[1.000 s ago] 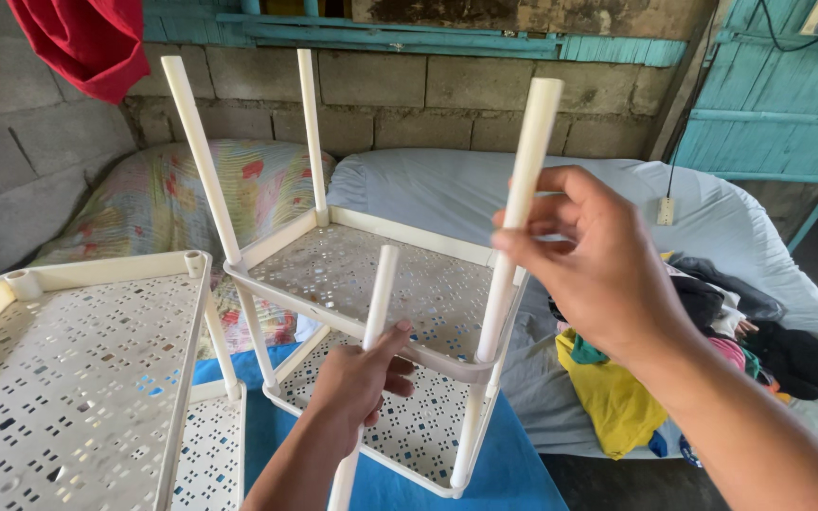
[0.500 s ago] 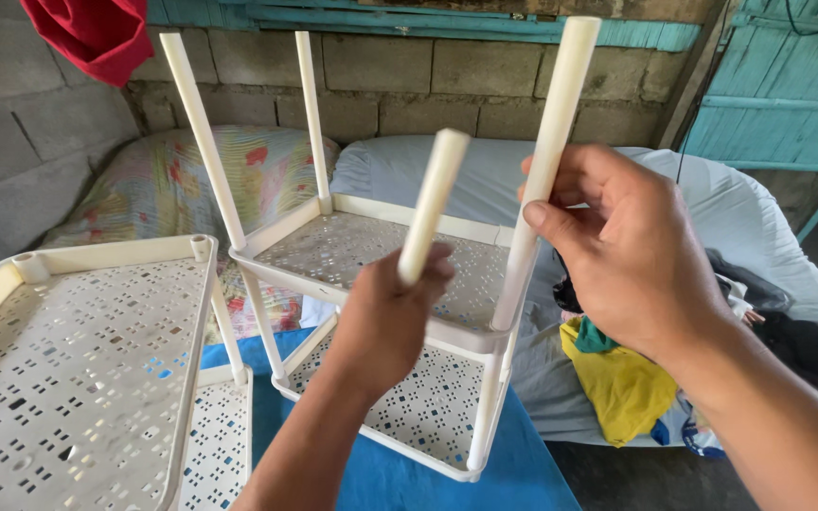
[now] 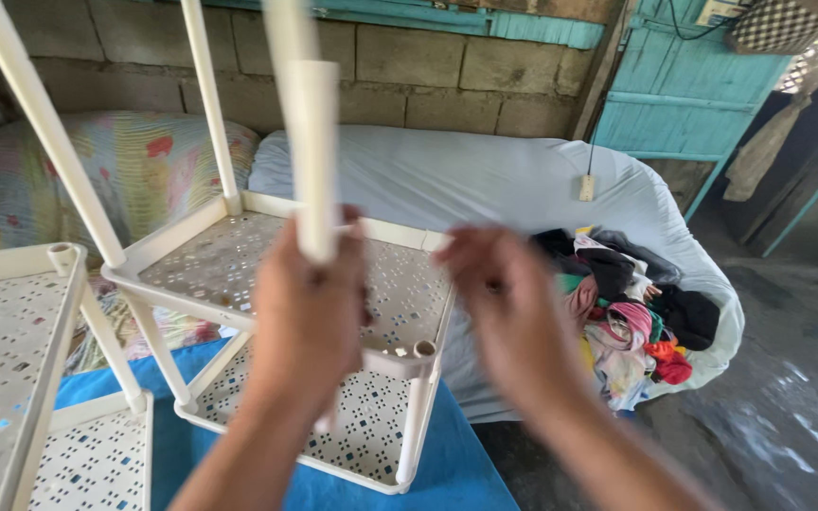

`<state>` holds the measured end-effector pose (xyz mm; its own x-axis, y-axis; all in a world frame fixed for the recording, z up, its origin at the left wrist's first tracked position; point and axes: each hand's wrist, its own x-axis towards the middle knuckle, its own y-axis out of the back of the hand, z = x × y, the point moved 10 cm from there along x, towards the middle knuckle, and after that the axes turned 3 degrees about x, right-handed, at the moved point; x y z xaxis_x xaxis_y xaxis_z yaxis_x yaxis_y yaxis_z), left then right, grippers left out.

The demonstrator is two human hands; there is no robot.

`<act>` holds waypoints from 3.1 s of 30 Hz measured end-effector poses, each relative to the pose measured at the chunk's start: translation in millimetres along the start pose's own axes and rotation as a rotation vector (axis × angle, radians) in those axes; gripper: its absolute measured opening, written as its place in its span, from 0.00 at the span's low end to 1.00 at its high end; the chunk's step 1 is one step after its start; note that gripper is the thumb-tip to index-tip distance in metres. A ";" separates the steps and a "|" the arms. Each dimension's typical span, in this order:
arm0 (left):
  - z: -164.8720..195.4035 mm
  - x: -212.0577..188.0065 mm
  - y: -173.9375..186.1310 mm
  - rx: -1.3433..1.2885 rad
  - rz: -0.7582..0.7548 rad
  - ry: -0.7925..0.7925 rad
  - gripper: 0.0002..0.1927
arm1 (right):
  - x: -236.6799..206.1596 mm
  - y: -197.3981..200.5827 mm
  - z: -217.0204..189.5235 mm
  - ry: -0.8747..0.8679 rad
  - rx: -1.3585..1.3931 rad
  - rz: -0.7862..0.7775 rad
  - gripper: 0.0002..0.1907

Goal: The person takes apart a white plastic tiered storage shelf by hand, pulling the perforated trays off the vertical support poles and separating the poles from the shelf frames. They lay the detached trays and poles on a blue cushioned surface beside the bed.

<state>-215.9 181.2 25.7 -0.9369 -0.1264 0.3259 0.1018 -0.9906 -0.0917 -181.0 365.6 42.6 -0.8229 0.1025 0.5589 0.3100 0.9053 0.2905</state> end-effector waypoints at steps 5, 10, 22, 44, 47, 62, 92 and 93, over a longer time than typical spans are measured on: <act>-26.8 5.9 73.6 -0.039 0.201 0.153 0.13 | -66.6 -64.9 -4.1 0.421 -0.451 -0.258 0.26; -53.7 -11.9 126.5 0.051 0.358 0.262 0.23 | -32.3 -26.2 40.0 0.400 -0.601 -0.195 0.08; -176.6 8.6 165.0 0.126 0.408 0.463 0.29 | 20.0 58.8 182.0 -0.400 -0.328 0.061 0.27; -179.7 -29.1 49.5 -0.218 0.221 0.531 0.21 | 32.1 -70.1 -11.2 0.038 -0.056 -0.607 0.25; -168.8 -32.8 49.6 -0.215 0.202 0.557 0.22 | 32.2 -75.7 -50.4 0.142 -0.035 -0.631 0.19; -131.9 -38.8 59.4 0.006 0.074 0.567 0.26 | 48.9 -57.1 -114.5 0.142 -0.674 -0.208 0.29; -121.9 -45.8 59.4 0.082 0.080 0.559 0.24 | 38.7 -67.8 -72.2 0.071 0.338 -0.377 0.10; -121.6 -45.8 58.6 0.067 0.078 0.553 0.24 | 36.0 -65.0 -70.2 0.099 0.338 -0.287 0.10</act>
<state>-207.7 135.4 -109.0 -0.9598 -0.1705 -0.2231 0.1815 -0.9829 -0.0297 -197.3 281.5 98.3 -0.7982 -0.1971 0.5692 -0.1099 0.9767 0.1841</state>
